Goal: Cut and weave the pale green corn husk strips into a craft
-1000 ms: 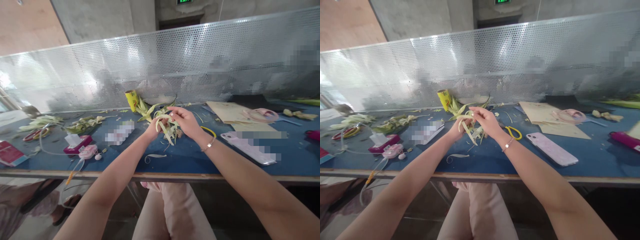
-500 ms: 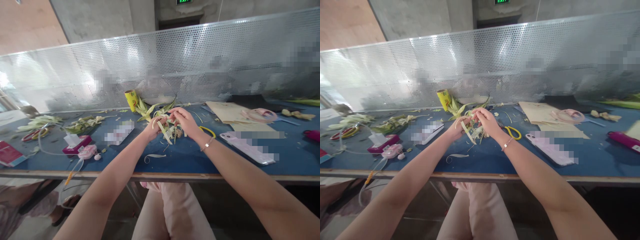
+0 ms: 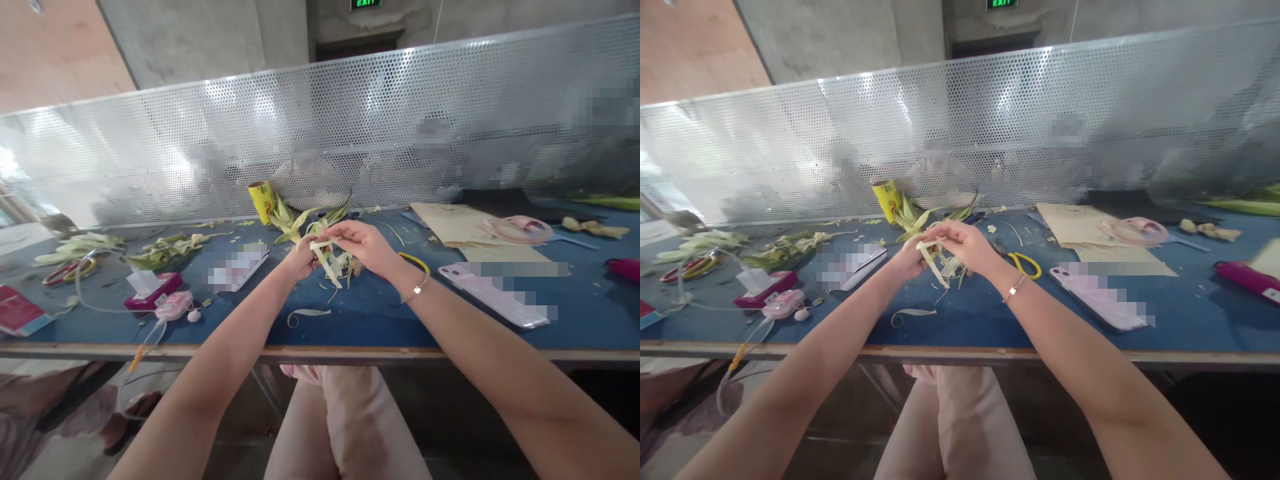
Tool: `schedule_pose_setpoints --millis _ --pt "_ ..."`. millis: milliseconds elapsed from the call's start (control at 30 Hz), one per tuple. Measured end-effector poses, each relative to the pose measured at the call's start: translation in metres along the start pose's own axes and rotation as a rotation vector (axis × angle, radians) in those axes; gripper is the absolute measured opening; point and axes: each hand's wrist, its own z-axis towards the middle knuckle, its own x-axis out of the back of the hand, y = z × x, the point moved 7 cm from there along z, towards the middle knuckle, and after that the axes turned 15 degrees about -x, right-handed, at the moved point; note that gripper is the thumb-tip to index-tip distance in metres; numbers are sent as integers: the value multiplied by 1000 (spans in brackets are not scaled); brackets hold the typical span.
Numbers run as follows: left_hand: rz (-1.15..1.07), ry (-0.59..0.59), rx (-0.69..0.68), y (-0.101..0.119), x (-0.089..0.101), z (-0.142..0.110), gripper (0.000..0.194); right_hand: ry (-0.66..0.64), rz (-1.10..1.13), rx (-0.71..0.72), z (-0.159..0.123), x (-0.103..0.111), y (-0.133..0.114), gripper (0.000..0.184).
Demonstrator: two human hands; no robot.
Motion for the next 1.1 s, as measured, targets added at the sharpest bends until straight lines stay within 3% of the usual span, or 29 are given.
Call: schedule_pose_setpoints --millis 200,333,567,733,933,1100 --pt "-15 -27 12 -2 -2 1 14 97 -76 -42 5 8 9 12" --pt "-20 -58 3 0 -6 0 14 108 18 -60 6 11 14 18" --pt "-17 -77 -16 3 -12 -4 13 248 306 -147 10 24 29 20" --pt "-18 -82 -16 3 -12 -4 13 224 275 -170 12 25 32 24" --pt "21 -157 -14 1 -13 -5 6 87 224 -107 8 14 21 20" --pt "39 -157 0 -3 -10 -2 3 94 130 -85 8 9 21 18"
